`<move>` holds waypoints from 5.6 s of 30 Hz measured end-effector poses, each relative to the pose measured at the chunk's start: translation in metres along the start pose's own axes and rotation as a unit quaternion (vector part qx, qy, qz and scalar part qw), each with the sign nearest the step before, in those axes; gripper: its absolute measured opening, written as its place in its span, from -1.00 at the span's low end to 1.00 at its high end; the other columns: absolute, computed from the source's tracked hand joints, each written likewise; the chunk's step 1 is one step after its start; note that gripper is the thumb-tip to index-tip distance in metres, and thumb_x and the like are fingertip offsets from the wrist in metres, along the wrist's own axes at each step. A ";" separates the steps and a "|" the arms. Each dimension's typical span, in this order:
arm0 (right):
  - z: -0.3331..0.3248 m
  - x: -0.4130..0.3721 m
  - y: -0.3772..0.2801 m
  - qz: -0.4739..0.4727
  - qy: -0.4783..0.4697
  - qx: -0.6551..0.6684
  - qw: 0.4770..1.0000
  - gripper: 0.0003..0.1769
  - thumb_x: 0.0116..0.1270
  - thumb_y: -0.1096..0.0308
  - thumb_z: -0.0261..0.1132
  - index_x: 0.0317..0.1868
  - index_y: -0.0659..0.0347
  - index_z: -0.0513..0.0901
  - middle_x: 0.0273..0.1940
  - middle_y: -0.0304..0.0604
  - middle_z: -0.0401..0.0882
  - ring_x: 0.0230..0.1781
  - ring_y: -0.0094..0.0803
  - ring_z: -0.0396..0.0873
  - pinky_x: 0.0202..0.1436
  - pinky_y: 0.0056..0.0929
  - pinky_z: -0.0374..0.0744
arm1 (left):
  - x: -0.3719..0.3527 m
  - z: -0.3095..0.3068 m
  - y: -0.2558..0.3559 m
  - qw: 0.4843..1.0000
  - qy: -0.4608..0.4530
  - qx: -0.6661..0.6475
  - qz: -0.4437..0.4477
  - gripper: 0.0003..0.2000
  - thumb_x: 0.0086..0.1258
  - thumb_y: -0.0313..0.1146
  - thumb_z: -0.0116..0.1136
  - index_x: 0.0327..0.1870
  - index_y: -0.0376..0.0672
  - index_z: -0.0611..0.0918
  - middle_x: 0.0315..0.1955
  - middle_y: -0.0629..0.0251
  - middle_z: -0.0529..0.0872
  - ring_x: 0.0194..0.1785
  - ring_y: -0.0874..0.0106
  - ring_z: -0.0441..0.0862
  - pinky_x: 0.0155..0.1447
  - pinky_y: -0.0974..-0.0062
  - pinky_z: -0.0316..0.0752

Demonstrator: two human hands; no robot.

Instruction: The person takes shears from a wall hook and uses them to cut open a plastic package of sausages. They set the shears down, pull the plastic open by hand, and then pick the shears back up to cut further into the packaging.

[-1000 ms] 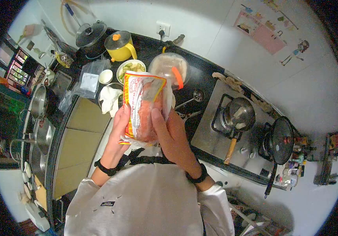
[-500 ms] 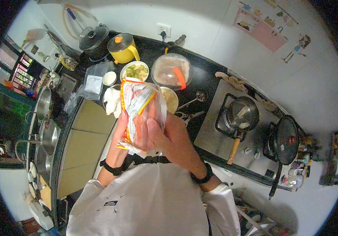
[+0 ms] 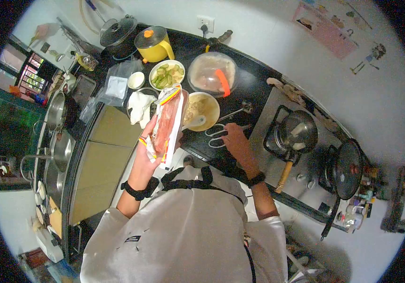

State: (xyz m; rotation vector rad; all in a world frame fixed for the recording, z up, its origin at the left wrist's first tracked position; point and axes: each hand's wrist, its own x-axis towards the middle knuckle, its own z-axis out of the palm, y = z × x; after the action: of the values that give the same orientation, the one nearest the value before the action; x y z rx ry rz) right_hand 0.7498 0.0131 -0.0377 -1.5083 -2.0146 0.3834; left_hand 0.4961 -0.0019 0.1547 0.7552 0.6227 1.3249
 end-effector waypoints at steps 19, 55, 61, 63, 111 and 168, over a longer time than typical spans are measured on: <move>0.024 0.027 0.007 -0.217 -0.259 -0.111 0.935 -0.64 -0.16 0.44 0.34 -0.25 0.29 0.51 -0.32 -0.01 0.52 -0.23 -0.03 0.52 -0.11 -0.23 0.55 | 0.009 -0.048 0.006 0.941 -0.026 -0.257 -0.219 -0.63 0.43 -0.33 0.09 0.21 -0.24 0.46 0.08 0.16 0.60 0.08 0.40 0.60 0.17 0.40 0.51; -0.225 0.041 -0.218 -0.251 0.253 0.687 0.633 0.01 -0.34 -0.53 0.43 -0.16 0.08 0.21 -0.28 -0.35 0.18 -0.29 -0.55 0.21 -0.20 -0.54 0.22 | -0.003 0.014 0.028 0.987 -0.054 -0.067 -0.138 -0.56 0.52 -0.12 -0.10 0.28 -0.20 0.37 0.09 0.17 0.58 0.07 0.40 0.60 0.16 0.38 0.50; -0.231 0.033 -0.215 -0.200 0.301 0.674 0.644 -0.03 -0.28 -0.53 0.40 -0.20 0.12 0.24 -0.30 -0.34 0.18 -0.33 -0.55 0.20 -0.27 -0.57 0.24 | -0.015 0.024 0.028 0.995 -0.060 0.035 -0.078 -0.49 0.51 -0.08 -0.09 0.27 -0.34 0.35 0.12 0.17 0.54 0.09 0.46 0.56 0.17 0.44 0.44; -0.230 0.033 -0.212 -0.239 0.306 0.650 0.653 -0.08 -0.20 -0.52 0.37 -0.23 0.14 0.28 -0.34 -0.34 0.20 -0.37 -0.55 0.21 -0.34 -0.60 0.24 | -0.018 0.026 0.029 0.993 -0.066 0.058 -0.075 -0.49 0.50 -0.07 -0.07 0.25 -0.34 0.36 0.10 0.18 0.55 0.06 0.47 0.57 0.14 0.46 0.45; -0.264 0.013 -0.156 -0.271 0.329 0.591 0.685 0.08 -0.36 -0.71 0.21 -0.17 0.14 0.33 -0.32 -0.31 0.24 -0.28 -0.47 0.24 0.08 -0.33 0.22 | 0.039 0.068 -0.039 0.950 -0.108 -0.130 -0.261 -0.58 0.49 -0.13 -0.04 0.24 -0.19 0.43 0.06 0.18 0.61 0.03 0.37 0.62 0.11 0.38 0.54; -0.289 0.024 -0.165 -0.167 0.414 0.507 0.737 -0.35 0.42 -0.29 -0.29 -0.33 0.15 0.41 -0.59 -0.32 0.22 -0.56 -0.42 0.22 -0.28 -0.23 0.40 | 0.026 0.070 -0.041 0.967 -0.184 0.077 -0.161 -0.50 0.45 -0.15 -0.01 0.28 -0.30 0.36 0.16 0.15 0.52 0.19 0.37 0.51 0.29 0.38 0.35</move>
State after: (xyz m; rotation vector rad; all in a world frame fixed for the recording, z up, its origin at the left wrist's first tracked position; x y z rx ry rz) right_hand 0.7935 -0.0493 0.2868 -0.4269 -0.9674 0.4366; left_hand 0.5795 0.0118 0.1665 0.9553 0.5243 0.8166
